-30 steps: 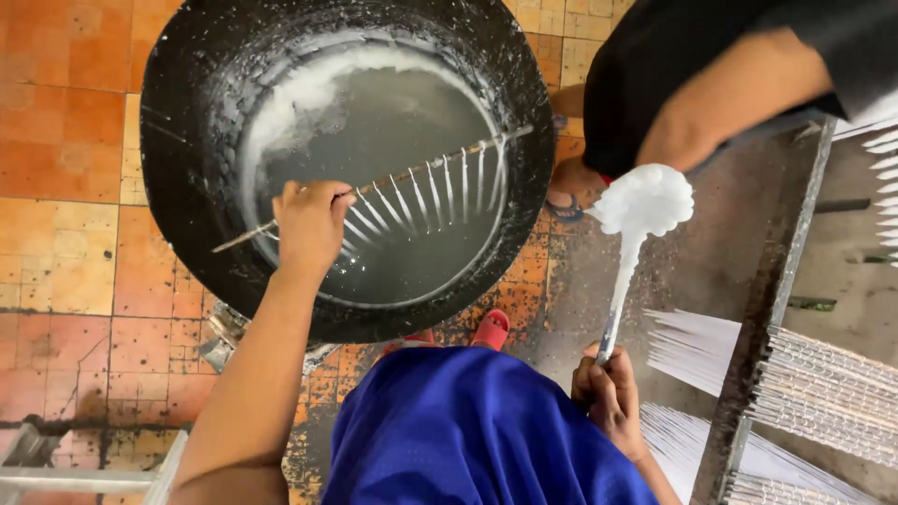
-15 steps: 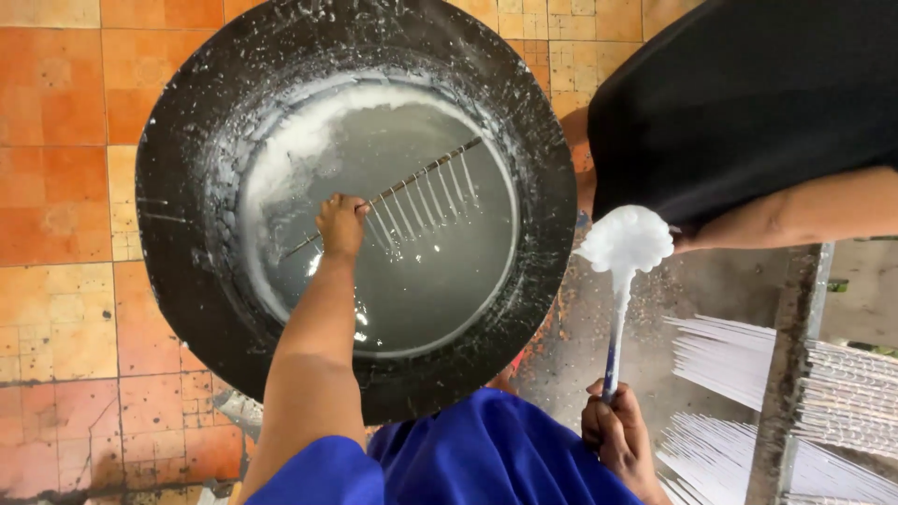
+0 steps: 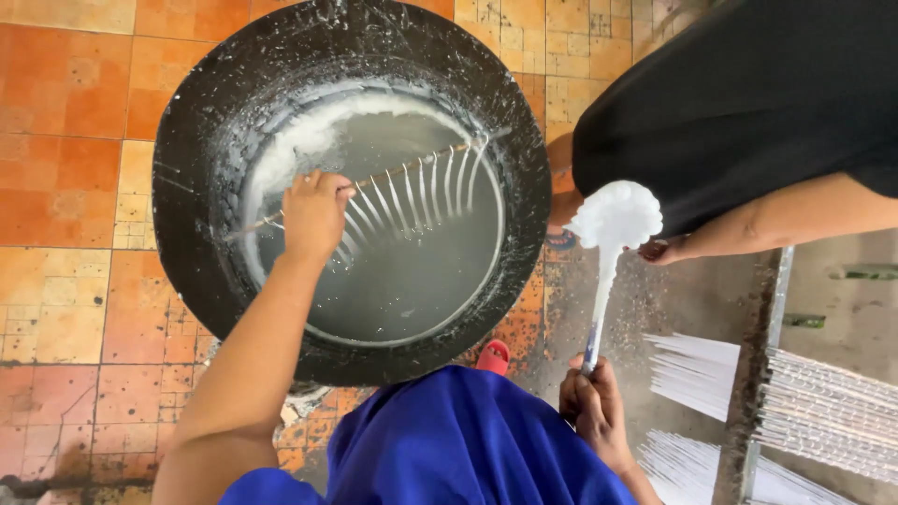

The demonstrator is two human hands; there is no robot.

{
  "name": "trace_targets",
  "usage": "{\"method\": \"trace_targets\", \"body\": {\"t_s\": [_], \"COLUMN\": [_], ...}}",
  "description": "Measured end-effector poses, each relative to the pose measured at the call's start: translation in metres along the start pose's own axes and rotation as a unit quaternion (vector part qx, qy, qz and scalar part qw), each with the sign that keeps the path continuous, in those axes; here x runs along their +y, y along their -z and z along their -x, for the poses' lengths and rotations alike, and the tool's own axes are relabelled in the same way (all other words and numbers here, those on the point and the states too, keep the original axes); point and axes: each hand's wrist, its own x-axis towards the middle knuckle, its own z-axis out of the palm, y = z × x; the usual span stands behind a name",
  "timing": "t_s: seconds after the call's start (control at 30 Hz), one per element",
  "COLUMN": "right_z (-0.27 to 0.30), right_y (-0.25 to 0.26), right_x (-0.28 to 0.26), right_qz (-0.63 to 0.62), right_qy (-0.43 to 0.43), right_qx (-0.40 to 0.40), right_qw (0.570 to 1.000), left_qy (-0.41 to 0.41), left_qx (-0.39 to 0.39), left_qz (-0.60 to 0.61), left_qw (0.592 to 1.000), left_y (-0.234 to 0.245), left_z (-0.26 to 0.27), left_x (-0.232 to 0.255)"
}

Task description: Dipping racks of candle wicks into a vat of melted wax and hanging them on a frame to cool.

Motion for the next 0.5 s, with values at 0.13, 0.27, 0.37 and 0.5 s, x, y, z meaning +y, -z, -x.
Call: {"method": "trace_targets", "body": {"t_s": [0.13,0.27,0.37,0.5], "right_z": [-0.007,-0.02,-0.023,-0.031], "right_y": [0.002,0.021,0.02,-0.002], "right_x": [-0.009,0.0,-0.006,-0.043], "right_qz": [-0.037,-0.017,0.01,0.015], "right_qy": [0.018,0.014,0.001,0.043], "right_qx": [-0.038,-0.071,-0.078,-0.142], "right_qw": [0.998,0.997,0.997,0.989], "left_qy": [-0.072,-0.132,-0.185,-0.206], "left_qx": [0.112,0.2,0.265,0.329], "left_qz": [-0.041,-0.084,-0.086,-0.126], "left_qw": [0.99,0.967,0.942,0.913], "left_y": [0.076,0.151,0.198,0.246], "left_z": [-0.009,-0.023,-0.039,-0.048], "left_x": [0.025,0.046,0.057,0.073]}}
